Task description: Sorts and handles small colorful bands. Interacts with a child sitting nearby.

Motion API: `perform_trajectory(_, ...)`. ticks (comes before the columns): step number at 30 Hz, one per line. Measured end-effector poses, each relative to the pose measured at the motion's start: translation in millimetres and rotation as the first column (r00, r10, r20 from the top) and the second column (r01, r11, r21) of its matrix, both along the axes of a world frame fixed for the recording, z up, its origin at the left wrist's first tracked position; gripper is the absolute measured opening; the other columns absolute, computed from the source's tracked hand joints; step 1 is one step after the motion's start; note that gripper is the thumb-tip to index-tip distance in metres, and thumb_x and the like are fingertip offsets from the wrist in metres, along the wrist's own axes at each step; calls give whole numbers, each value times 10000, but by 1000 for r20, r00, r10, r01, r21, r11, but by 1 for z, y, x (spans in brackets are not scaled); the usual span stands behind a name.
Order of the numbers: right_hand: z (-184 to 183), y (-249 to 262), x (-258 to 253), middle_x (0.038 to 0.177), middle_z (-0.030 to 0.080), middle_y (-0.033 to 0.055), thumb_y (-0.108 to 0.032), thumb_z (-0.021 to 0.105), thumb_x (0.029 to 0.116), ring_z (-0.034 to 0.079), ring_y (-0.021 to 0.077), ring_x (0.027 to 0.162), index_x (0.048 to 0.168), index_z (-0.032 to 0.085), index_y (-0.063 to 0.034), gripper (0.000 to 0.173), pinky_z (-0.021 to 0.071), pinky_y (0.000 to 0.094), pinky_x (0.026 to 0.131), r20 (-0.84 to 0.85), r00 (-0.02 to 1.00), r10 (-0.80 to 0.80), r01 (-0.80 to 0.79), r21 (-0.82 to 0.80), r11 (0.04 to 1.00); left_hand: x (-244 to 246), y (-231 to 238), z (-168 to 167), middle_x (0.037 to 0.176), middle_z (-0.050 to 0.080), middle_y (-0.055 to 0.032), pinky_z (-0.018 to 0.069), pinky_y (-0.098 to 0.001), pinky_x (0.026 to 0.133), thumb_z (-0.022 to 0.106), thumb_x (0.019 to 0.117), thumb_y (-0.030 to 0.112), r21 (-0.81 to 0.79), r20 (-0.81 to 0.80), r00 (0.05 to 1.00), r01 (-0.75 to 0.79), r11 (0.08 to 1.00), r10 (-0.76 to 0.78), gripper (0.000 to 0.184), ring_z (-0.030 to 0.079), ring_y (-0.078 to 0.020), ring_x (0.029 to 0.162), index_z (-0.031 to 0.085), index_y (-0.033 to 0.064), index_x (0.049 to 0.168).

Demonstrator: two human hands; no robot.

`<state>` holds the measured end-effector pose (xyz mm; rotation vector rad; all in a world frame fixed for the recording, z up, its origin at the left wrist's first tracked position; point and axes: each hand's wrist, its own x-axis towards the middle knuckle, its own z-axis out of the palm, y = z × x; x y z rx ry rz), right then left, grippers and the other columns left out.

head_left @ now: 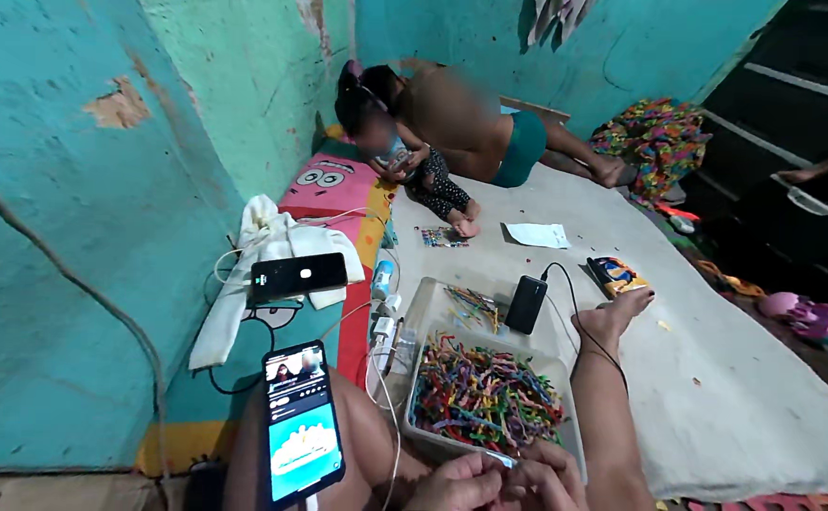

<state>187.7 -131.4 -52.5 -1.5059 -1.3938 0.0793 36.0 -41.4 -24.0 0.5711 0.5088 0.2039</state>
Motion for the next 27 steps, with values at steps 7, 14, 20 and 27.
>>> perform_trajectory(7,-1,-6,7,1066,648,-112,-264,537,1060,612,1,1006,1030,631,-206,114,539,244,885,-557,806,201,-301,-92,949,1,-4,-5,835,612,75,547,-226,708,453,1030,36,321,115,978,-203,925,174,154,603,-30,718,567,108,1104)
perform_trajectory(14,19,-10,-24,953,704,-82,-104,558,1028,681,22,811,1119,592,-117,98,596,244,731,-708,686,168,-431,-209,878,4,-9,-1,917,642,32,551,-208,750,548,1004,40,583,134,915,-384,716,382,129,628,-14,802,594,10,1121)
perform_trajectory(20,19,-14,-12,953,744,-115,-245,531,1062,683,0,866,1043,755,-248,225,580,217,802,-727,640,250,-552,-207,808,-9,7,1,917,636,38,530,-187,670,556,1005,57,595,196,966,-254,762,169,145,599,2,732,620,19,1129)
perform_trajectory(27,19,-8,0,1031,732,-154,-262,651,998,664,-39,969,1022,775,-261,126,555,164,866,-522,778,350,-512,-203,835,-15,11,-1,855,622,-34,519,-160,713,623,904,-24,770,311,931,-363,524,188,65,602,-8,771,603,-48,960)
